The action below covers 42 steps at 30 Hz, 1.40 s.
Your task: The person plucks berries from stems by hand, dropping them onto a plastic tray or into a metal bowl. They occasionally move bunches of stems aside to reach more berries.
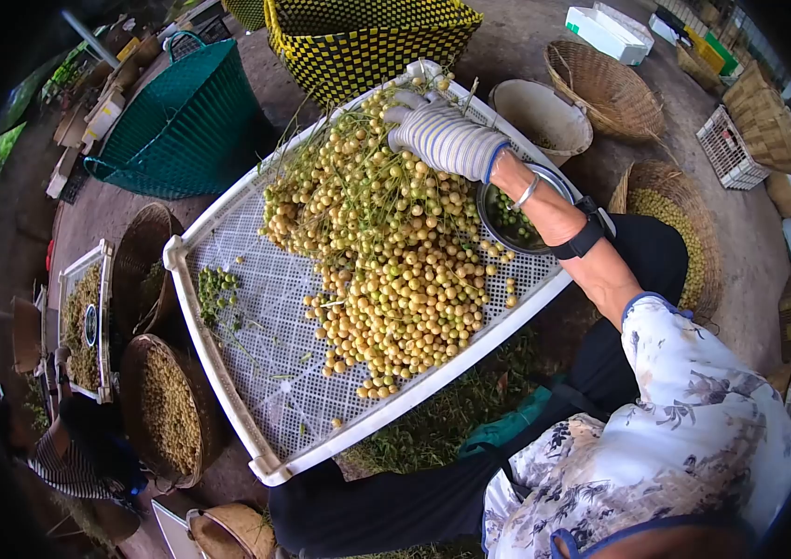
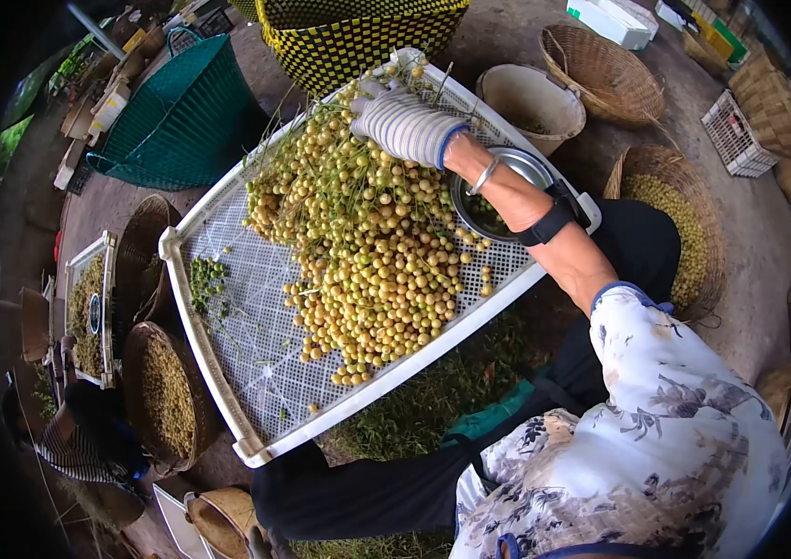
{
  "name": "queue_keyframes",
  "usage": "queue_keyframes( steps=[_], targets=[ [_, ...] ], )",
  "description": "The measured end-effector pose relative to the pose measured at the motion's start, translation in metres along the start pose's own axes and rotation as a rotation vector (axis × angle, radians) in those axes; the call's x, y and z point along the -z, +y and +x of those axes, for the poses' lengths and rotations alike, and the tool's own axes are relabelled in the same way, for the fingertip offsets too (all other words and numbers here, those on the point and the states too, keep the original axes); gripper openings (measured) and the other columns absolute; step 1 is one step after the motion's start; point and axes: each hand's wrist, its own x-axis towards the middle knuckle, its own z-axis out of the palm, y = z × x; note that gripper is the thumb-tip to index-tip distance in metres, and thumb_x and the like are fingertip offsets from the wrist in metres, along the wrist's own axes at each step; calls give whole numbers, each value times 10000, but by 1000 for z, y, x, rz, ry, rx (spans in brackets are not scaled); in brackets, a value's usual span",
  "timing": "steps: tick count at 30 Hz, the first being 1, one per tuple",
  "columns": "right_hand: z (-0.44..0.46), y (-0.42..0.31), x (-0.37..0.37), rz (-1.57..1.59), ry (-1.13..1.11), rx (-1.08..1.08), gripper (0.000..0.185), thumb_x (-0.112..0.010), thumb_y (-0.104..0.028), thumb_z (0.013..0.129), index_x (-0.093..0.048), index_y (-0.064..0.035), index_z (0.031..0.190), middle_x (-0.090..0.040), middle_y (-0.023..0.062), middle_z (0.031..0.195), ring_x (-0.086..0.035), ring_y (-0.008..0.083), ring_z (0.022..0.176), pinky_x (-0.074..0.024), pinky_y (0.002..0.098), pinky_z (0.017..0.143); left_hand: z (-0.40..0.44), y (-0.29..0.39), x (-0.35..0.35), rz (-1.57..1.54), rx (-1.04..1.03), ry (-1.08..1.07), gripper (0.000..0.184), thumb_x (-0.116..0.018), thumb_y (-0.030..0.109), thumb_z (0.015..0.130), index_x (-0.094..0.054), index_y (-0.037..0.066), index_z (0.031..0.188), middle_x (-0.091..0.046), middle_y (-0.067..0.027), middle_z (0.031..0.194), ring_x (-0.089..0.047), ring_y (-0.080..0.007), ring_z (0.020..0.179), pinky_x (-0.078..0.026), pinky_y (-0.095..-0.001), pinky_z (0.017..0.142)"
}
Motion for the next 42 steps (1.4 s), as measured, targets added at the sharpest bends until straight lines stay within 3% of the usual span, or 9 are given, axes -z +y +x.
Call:
queue_keyframes(
  steps=[3, 5, 8, 11, 13, 18, 31, 37, 42],
  targets=[
    [3, 7, 3, 61, -138, 65, 207, -619, -48, 780, -684, -115, 965, -622, 45, 1095, -511, 254, 1163, -397, 454, 990, 31, 41, -13, -163, -259, -151, 326, -668, 192, 889, -655, 35, 1174, -688, -188, 1052, -663, -290, 888, -503, -353, 812],
    [0, 10, 7, 142, -158, 48, 176, -643, -28, 746, -670, -100, 904, -625, 43, 1027, -543, 228, 1119, -432, 417, 939, 55, 14, -64, -201, -580, -89, 415, -692, 227, 867, -597, 0, 1202, -604, -71, 770, -600, -181, 638, -530, -314, 595],
    [6, 37, -3, 350, -66, 73, 174, -655, -1, 752, -667, -81, 906, -637, 59, 996, -602, 250, 982, -475, 366, 895, 65, 74, -58, -97, -549, -289, 466, -739, 317, 783, -629, 47, 1146, -662, -147, 1113, -624, -350, 1035, -487, -434, 906],
    [6, 64, -19, 329, 328, -203, 132, -670, -41, 826, -681, -102, 942, -663, 67, 1045, -625, 290, 946, -506, 392, 865, 74, 122, -63, -131, -793, -368, 434, -764, 224, 775, -645, 35, 1147, -685, -171, 1046, -673, -326, 922, -533, -382, 798],
    [8, 92, -32, 650, 98, -476, 137, -682, -172, 836, -688, -109, 957, -662, 61, 1059, -615, 296, 957, -487, 361, 873, 81, 148, -69, -214, -872, -419, 419, -769, 216, 774, -655, 35, 1134, -694, -167, 1019, -682, -323, 908, -533, -378, 798],
    [-15, 63, -2, 426, -177, -280, 147, -687, -201, 823, -695, -110, 938, -647, 88, 920, -587, 286, 973, -452, 429, 869, 105, 206, -92, -385, -930, -626, 365, -746, 192, 816, -668, 34, 1136, -707, -166, 990, -706, -251, 879, -561, -359, 761],
    [-46, -17, 80, 219, 410, -84, 118, -561, -132, 823, -633, -80, 901, -612, 76, 809, -619, 256, 709, -510, 383, 662, 96, 265, -141, -1351, -367, -1176, 350, -526, 229, 991, -623, -56, 1169, -701, -150, 967, -679, -188, 849, -553, -303, 786],
    [-87, -98, 105, 213, -1, 20, 279, -580, -213, 777, -621, -69, 1012, -518, 29, 762, -549, 191, 612, -465, 334, 567, 89, 242, -180, -1957, 167, -1434, 507, -538, 381, 969, -490, -26, 1267, -626, -187, 1164, -638, -265, 1036, -544, -416, 886],
    [-129, -151, 73, 375, -142, 237, 303, -593, -241, 794, -610, 5, 970, -568, 79, 702, -579, 210, 594, -457, 361, 535, 81, 199, -239, -2013, 816, -1304, 253, -512, 94, 973, -535, -23, 1196, -651, -137, 1098, -645, -243, 971, -543, -411, 904]
  ],
)
